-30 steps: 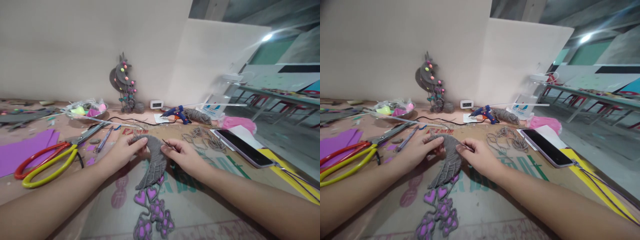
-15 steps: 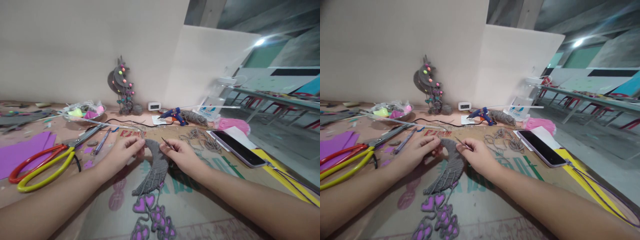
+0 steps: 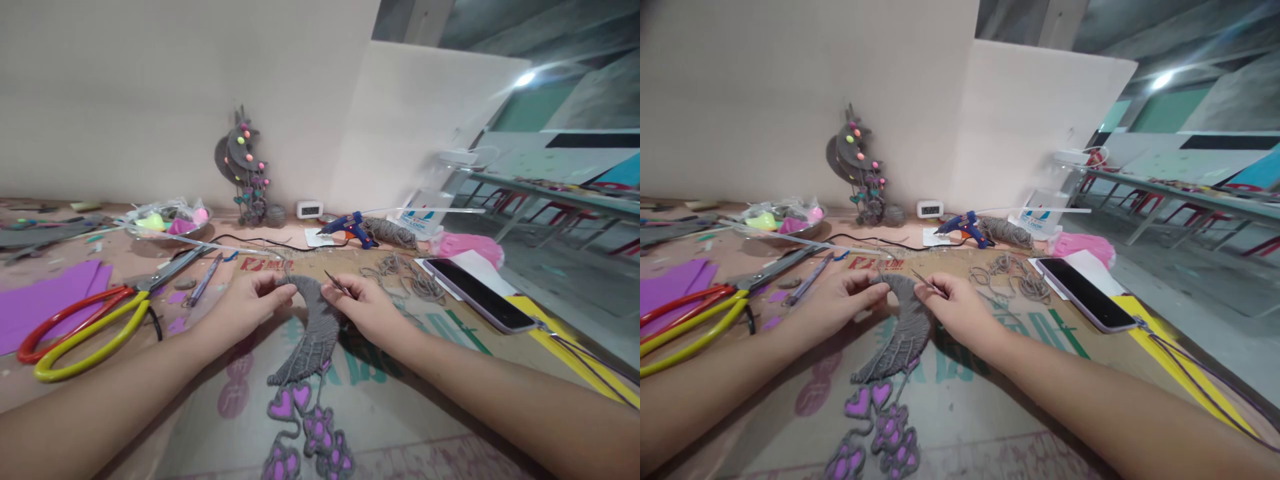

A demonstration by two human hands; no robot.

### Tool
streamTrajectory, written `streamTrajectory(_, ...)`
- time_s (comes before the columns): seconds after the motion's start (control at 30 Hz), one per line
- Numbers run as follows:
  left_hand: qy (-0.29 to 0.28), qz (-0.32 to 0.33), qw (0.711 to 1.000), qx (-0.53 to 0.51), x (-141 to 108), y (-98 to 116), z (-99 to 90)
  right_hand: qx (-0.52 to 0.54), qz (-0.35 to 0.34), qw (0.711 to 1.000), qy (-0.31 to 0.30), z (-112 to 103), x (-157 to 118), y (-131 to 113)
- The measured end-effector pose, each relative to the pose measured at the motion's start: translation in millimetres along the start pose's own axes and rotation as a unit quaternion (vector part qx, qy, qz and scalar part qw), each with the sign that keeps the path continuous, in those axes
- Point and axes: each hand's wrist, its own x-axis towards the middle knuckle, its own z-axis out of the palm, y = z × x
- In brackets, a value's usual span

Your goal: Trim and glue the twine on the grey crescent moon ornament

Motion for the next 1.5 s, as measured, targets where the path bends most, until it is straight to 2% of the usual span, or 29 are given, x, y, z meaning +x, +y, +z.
streamTrajectory(0.3,-0.034,0.034,0.999,-0.020,4.0,-11.5,1.9,0.038,-0.037,0.997,0.059,-3.3,1.5,-2.8)
streamTrajectory(0.37,-0.017,0.027,0.997,-0.065,4.6,-11.9,2.8,0.045,-0.040,0.996,0.059,-4.0,1.6,-2.3)
streamTrajectory(0.5,0.063,-0.010,0.984,-0.165,5.8,-9.3,3.5,0.041,-0.052,0.996,0.061,-3.8,0.4,-1.7)
streamTrajectory(0.57,0.083,0.001,0.987,-0.136,5.8,-7.4,2.9,0.023,-0.053,0.997,0.056,-2.7,-0.1,-2.2)
streamTrajectory(0.63,0.074,0.017,0.994,-0.077,5.1,-5.8,2.2,-0.001,-0.051,0.997,0.051,-1.1,-0.2,-3.0)
streamTrajectory(0.8,-0.034,0.015,0.999,-0.037,1.1,-3.3,1.3,-0.032,-0.048,0.998,0.029,2.6,0.7,-1.9)
streamTrajectory(0.87,-0.048,0.026,0.998,-0.022,0.3,-3.2,0.9,-0.047,-0.042,0.998,0.009,3.5,0.6,-0.6)
streamTrajectory(1.0,-0.048,0.049,0.997,0.019,0.9,-4.4,-0.2,-0.061,-0.027,0.997,-0.024,4.2,-0.1,-0.3)
streamTrajectory(1.23,-0.076,0.075,0.992,0.066,-1.4,-7.0,1.5,-0.037,-0.008,0.999,-0.013,5.5,2.5,2.3)
streamTrajectory(1.5,-0.042,0.061,0.988,0.134,-3.6,-3.1,1.0,-0.042,-0.042,0.998,-0.003,5.4,0.9,-1.8)
